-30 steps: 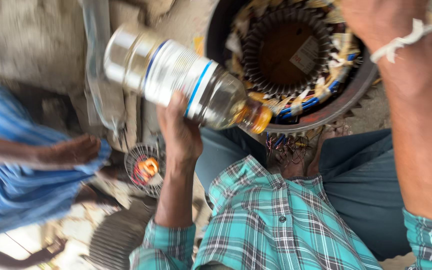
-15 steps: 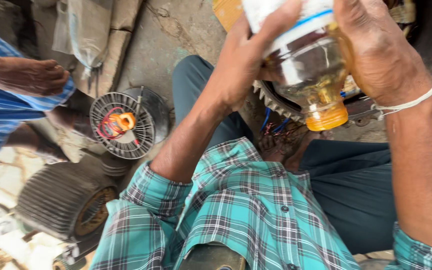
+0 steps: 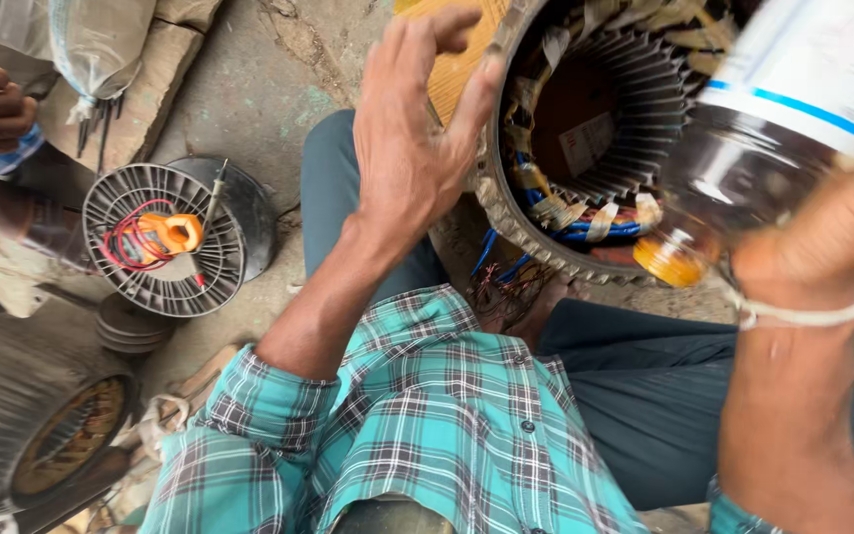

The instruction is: The person pours a liquid from a plastic bottle into the slots of a motor stator. The person holds the stator with one hand and pours the liquid with the other, rotating the stator to cover different sections.

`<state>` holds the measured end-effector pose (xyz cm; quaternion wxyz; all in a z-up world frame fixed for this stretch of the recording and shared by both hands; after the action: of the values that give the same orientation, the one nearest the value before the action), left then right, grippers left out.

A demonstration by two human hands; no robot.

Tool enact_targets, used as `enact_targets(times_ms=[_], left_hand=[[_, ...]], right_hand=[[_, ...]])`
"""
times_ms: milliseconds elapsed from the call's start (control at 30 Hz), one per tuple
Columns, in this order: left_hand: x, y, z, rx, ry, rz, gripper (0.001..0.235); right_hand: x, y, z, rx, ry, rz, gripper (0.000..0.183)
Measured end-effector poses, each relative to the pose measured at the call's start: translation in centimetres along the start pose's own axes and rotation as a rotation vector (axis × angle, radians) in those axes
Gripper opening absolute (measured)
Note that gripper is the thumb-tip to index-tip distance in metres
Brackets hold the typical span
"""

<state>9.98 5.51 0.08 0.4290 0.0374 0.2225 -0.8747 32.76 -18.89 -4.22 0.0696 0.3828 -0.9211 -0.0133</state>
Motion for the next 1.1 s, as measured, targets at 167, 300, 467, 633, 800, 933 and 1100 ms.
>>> enact_targets(times_ms=[167,300,467,633,800,933,1100], left_hand=[[0.9,1.2,-3.5,0.010,-0.135,-0.014,0.035],[1.1,1.8,-4.9,0.103,-0.181,-0.058,0.039],[0.9,1.9,-5.3,0.146,-0.188,-0.060,0.038],[1.1,1.6,-5.2,0.225,-0.179,-0.032,0.036],[1.1,1.6,-5.3,0.264,-0.196,-0.012,0.037],[1.3,1.9,-5.7,0.279,-0.184,0.001,0.037],[1.4,2.0,-5.9,0.291,-0.157,0.032,0.036]], right_hand=[[3.5,-2.4,-0.6,-0.154,0.066,0.254,0.083],[6.1,-1.6,-1.8,-0.139,0.078,0.373,0.083],[7.6,0.2,-2.2,-0.148,0.087,0.448,0.081],[8.2,0.3,-3.0,-0.064,0.040,0.463,0.079],[8.3,0.1,-3.7,0.047,-0.012,0.462,0.077],[7.9,0.9,-4.4,0.157,-0.048,0.403,0.080],[7.6,1.6,-6.1,0.427,-0.144,0.439,0.085]])
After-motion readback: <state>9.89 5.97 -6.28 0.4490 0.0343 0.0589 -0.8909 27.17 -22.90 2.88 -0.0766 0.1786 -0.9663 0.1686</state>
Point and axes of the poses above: each hand's wrist, its own x-axis away from the middle knuckle, its own y-axis out of the palm, z = x × y, the point moved 9 cm from there along -x, towards the middle knuckle, and after that the axes turned 15 degrees about x, right-handed, at the moved point
